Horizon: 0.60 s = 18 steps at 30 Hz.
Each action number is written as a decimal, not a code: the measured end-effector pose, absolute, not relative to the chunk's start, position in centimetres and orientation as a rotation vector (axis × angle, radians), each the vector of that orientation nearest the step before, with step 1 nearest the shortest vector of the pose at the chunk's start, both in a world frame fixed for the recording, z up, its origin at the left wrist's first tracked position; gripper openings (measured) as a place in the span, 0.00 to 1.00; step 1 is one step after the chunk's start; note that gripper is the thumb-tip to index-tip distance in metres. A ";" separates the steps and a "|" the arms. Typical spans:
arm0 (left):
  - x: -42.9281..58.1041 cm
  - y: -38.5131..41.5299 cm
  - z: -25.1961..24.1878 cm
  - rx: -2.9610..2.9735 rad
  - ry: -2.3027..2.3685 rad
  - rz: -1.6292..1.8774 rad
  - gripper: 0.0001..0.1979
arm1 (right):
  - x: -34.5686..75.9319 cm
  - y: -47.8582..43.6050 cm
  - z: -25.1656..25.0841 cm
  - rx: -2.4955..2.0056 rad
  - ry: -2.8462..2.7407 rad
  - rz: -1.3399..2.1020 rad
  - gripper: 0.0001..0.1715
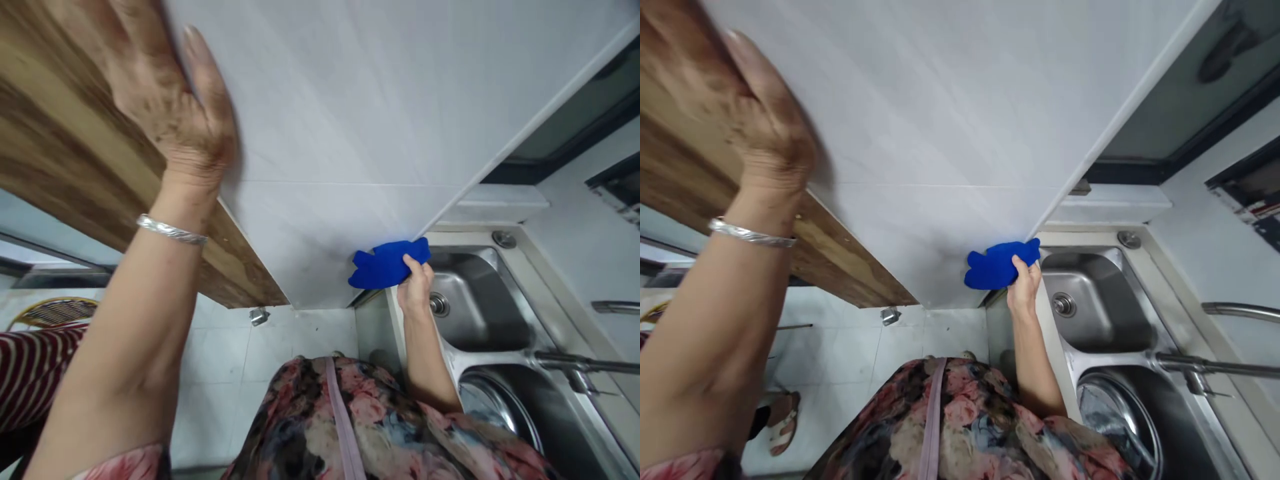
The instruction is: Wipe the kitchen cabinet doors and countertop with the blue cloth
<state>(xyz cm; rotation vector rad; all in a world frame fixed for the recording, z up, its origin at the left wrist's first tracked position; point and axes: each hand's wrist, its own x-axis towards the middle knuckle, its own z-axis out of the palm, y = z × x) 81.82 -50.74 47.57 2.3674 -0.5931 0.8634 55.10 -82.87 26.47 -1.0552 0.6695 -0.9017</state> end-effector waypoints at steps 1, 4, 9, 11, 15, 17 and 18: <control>80.6 -52.1 48.9 2.287 -0.573 1.018 0.43 | 55.1 -82.6 26.6 -1.007 0.672 -0.895 0.17; 74.8 -54.8 47.0 2.295 -0.653 1.121 0.38 | 54.8 -82.1 26.3 -0.885 0.693 -0.820 0.16; 64.5 -56.3 29.2 1.999 -0.860 0.192 0.28 | 54.2 -80.5 25.2 -0.811 0.630 -0.594 0.13; 61.1 -57.1 22.8 1.785 -0.637 -0.286 0.31 | 54.1 -79.5 24.7 -0.818 0.603 -0.511 0.13; 56.9 -59.1 16.9 1.256 -0.066 -0.727 0.41 | 53.8 -77.0 23.4 -1.085 0.562 -0.434 0.17; 56.2 -59.4 16.4 1.109 0.098 -0.793 0.41 | 53.3 -75.5 22.9 -1.435 0.451 -0.401 0.17; 56.0 -59.3 16.4 1.067 0.151 -0.830 0.39 | 53.0 -74.7 22.7 -1.634 0.330 -0.368 0.17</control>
